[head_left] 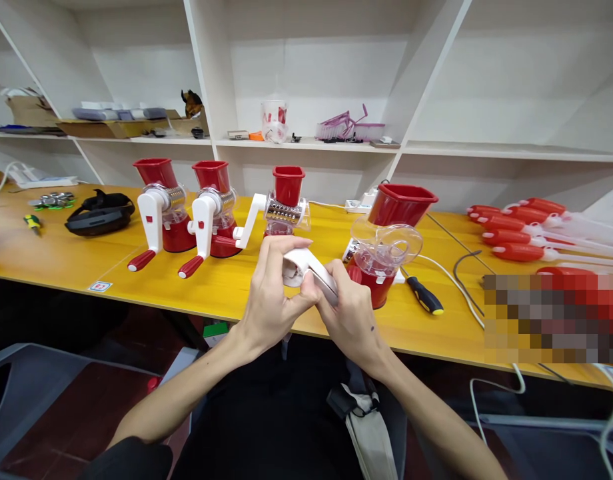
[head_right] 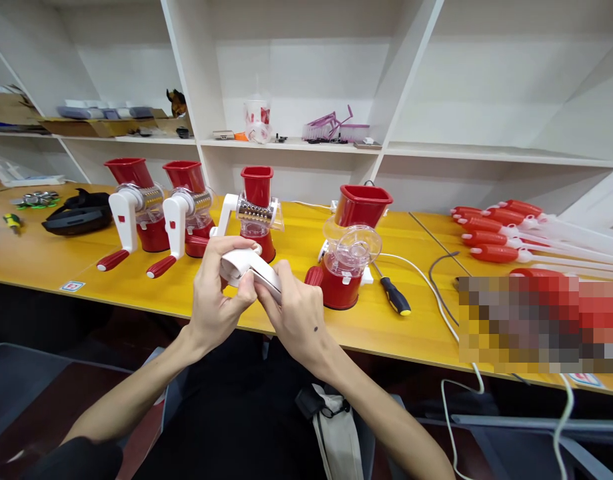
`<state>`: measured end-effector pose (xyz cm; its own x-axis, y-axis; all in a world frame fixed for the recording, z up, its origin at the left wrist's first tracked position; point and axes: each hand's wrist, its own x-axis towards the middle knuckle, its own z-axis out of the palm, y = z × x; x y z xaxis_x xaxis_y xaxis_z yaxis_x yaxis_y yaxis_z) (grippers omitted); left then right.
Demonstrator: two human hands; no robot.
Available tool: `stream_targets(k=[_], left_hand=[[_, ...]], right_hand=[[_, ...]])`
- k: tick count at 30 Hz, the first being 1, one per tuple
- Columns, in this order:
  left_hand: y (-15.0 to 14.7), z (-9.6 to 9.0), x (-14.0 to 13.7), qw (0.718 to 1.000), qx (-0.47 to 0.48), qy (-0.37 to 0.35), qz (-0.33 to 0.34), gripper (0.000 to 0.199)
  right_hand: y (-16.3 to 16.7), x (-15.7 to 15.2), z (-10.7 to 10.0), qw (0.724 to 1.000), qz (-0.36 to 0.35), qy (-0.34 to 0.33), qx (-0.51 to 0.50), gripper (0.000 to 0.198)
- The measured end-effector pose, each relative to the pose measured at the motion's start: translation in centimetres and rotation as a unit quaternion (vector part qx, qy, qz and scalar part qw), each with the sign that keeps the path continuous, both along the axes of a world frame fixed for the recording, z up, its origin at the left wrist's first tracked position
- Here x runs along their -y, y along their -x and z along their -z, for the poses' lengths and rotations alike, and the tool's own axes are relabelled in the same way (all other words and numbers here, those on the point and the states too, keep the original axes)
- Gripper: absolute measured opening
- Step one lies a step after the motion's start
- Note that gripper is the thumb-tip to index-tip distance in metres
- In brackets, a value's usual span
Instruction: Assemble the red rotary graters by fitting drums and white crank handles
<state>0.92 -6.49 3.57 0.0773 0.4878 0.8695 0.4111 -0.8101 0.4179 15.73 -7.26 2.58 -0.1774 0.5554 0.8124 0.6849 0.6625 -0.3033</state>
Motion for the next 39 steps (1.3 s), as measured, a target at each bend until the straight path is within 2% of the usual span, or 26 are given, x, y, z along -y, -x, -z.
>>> stream_targets(k=[5, 11, 18, 26, 31, 39], left_hand=[[-1.0, 0.8, 0.9, 0.991, 0.097, 0.068, 0.059, 0.040], [-1.8, 1.5, 1.5, 0.987, 0.143, 0.061, 0.045, 0.038], [-1.6, 1.6, 1.3, 0.988, 0.125, 0.066, 0.054, 0.046], [-1.7, 1.8, 1.2, 0.989, 0.124, 0.053, 0.055, 0.046], [-1.6, 1.5, 1.2, 0.989, 0.128, 0.034, 0.059, 0.038], [-1.7, 1.6, 1.3, 0.988, 0.128, 0.045, 0.072, 0.042]], right_hand=[[0.6, 0.1, 0.4, 0.995, 0.072, -0.069, 0.013, 0.035], [1.3, 0.1, 0.8, 0.986, 0.113, -0.122, 0.034, 0.042], [1.4, 0.3, 0.8, 0.987, 0.113, -0.111, 0.028, 0.041], [1.6, 0.5, 0.9, 0.988, 0.113, -0.104, 0.022, 0.041], [1.7, 0.5, 0.9, 0.987, 0.114, -0.110, 0.020, 0.041], [1.6, 0.7, 0.9, 0.986, 0.122, -0.108, 0.028, 0.040]])
